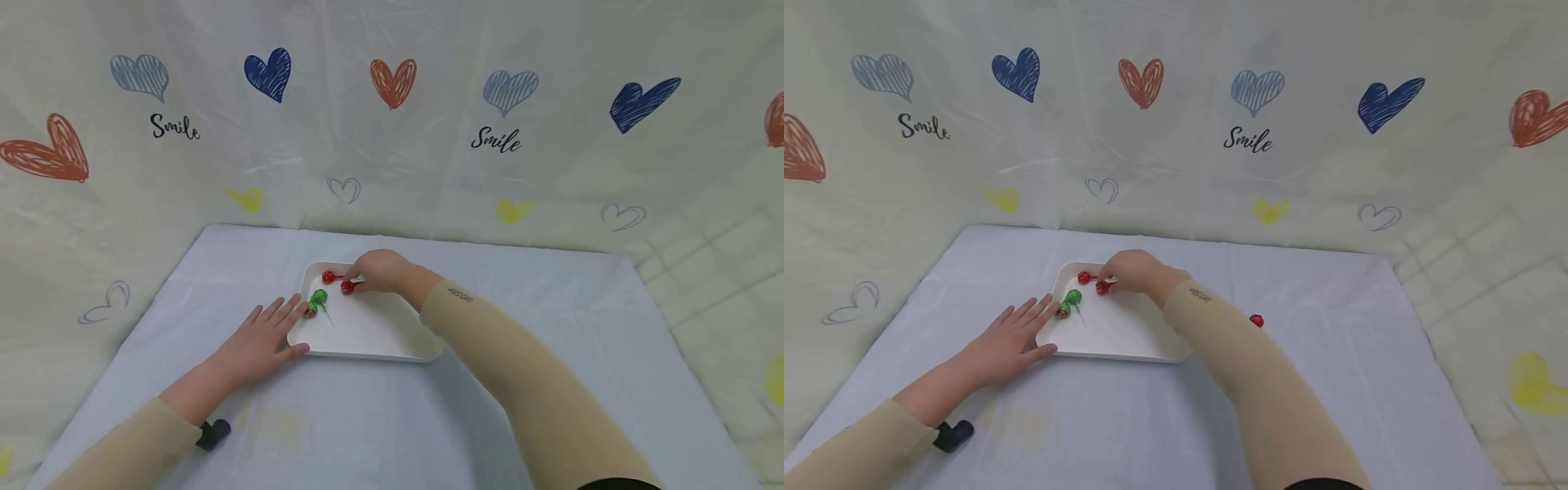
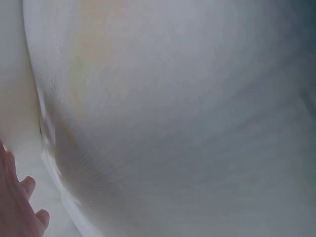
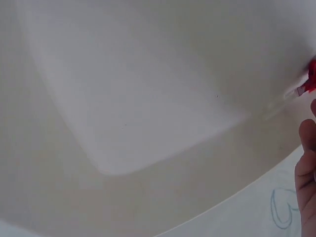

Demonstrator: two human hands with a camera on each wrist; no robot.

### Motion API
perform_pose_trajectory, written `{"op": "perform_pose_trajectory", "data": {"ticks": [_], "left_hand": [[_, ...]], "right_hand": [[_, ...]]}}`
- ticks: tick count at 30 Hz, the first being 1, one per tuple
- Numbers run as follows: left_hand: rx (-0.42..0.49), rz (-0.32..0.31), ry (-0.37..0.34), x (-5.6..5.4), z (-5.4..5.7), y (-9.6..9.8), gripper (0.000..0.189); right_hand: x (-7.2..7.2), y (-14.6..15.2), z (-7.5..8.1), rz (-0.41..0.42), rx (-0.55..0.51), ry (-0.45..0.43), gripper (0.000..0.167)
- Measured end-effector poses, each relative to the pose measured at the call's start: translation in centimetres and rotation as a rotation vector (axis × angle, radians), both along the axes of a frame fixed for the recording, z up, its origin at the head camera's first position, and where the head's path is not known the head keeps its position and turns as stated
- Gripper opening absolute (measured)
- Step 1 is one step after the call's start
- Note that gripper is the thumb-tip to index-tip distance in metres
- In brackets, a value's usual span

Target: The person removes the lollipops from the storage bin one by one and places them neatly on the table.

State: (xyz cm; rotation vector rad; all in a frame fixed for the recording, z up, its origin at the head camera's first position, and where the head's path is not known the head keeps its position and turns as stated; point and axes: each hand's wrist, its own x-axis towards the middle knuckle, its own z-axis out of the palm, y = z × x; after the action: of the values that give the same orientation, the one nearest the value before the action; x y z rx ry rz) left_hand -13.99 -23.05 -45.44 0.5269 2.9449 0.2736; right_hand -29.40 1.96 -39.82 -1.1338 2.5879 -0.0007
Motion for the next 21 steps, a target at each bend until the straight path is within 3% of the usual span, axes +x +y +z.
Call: {"op": "perform_pose_trajectory", "data": {"ticks": [8,21], "left_hand": [[-0.003,-0.011,0.001,0.0,0.2,0.1,0.088],[0.002,0.001,-0.023,0.1,0.7,0.4,0.087]], "right_hand": [[0.1,-1.2,-0.4,0.019,0.044,0.008,0.043],[0.1,-1.1,-0.7,0.031,0.046,-0.004,0.029]]}}
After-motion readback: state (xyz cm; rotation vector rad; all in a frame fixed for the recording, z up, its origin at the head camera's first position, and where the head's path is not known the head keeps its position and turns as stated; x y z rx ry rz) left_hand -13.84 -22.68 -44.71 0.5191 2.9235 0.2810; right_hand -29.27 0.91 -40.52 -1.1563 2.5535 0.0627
